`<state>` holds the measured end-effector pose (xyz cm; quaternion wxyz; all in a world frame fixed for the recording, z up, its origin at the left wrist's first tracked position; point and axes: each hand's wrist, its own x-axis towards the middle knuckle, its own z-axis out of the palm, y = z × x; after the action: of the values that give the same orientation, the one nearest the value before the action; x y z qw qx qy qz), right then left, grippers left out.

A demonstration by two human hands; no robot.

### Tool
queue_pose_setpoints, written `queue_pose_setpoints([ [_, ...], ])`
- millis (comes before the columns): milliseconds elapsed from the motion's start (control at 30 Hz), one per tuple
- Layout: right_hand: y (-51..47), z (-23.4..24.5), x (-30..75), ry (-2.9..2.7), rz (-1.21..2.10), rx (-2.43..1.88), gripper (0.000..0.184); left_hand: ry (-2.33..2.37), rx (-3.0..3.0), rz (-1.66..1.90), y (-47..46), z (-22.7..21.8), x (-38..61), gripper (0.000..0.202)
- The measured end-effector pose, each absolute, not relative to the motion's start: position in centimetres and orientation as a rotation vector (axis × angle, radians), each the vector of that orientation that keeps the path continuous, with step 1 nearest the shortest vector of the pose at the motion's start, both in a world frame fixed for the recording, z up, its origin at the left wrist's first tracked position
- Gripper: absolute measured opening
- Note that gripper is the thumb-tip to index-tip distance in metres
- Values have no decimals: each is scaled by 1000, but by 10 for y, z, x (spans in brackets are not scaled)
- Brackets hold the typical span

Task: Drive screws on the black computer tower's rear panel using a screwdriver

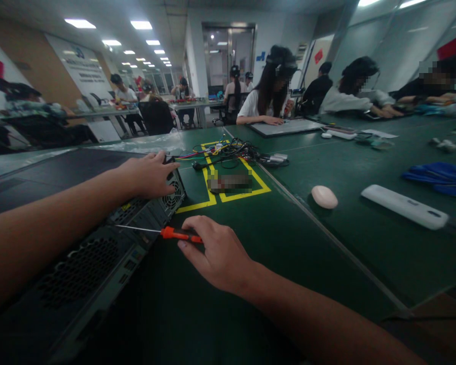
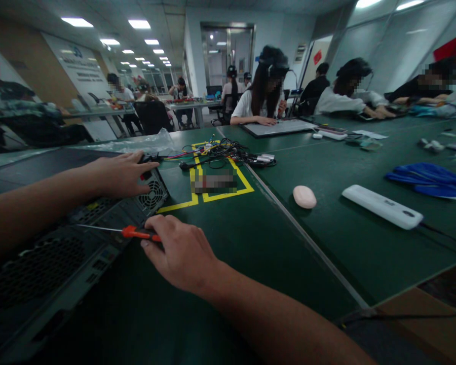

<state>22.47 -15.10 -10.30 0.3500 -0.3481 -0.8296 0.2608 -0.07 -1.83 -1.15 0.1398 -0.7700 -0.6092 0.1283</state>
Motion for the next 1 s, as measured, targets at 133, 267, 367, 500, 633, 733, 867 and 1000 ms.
queue_pose_setpoints([
  [133, -151, -102, 225, -2153, 675, -896, 24, -1751, -2190, 446, -20, -10, 2, 91],
  [267, -151, -102, 225, -2148, 674, -896, 24, -1767, -2221, 385, -21, -10, 2, 93],
  [367, -152, -102, 225, -2152, 684, -901, 24, -1774, -2245, 349, -20, -11, 1, 95],
  [500, -151, -102, 226, -2155, 679, -896, 26, -1776, -2241, 346, -19, -11, 0, 94],
  [633, -151, -102, 225, -2157, 672, -897, 26, -1780, -2241, 362, -20, -10, 2, 94],
  [733, -150, -103, 226, -2158, 652, -886, 25, -1789, -2238, 371, -23, -9, 5, 94],
  [867, -151, -102, 226, -2155, 622, -887, 24, -1779, -2207, 416, -25, -8, 6, 91],
  [1000, -151, -101, 225, -2158, 625, -902, 26, -1751, -2213, 430, -25, -8, 6, 89],
])
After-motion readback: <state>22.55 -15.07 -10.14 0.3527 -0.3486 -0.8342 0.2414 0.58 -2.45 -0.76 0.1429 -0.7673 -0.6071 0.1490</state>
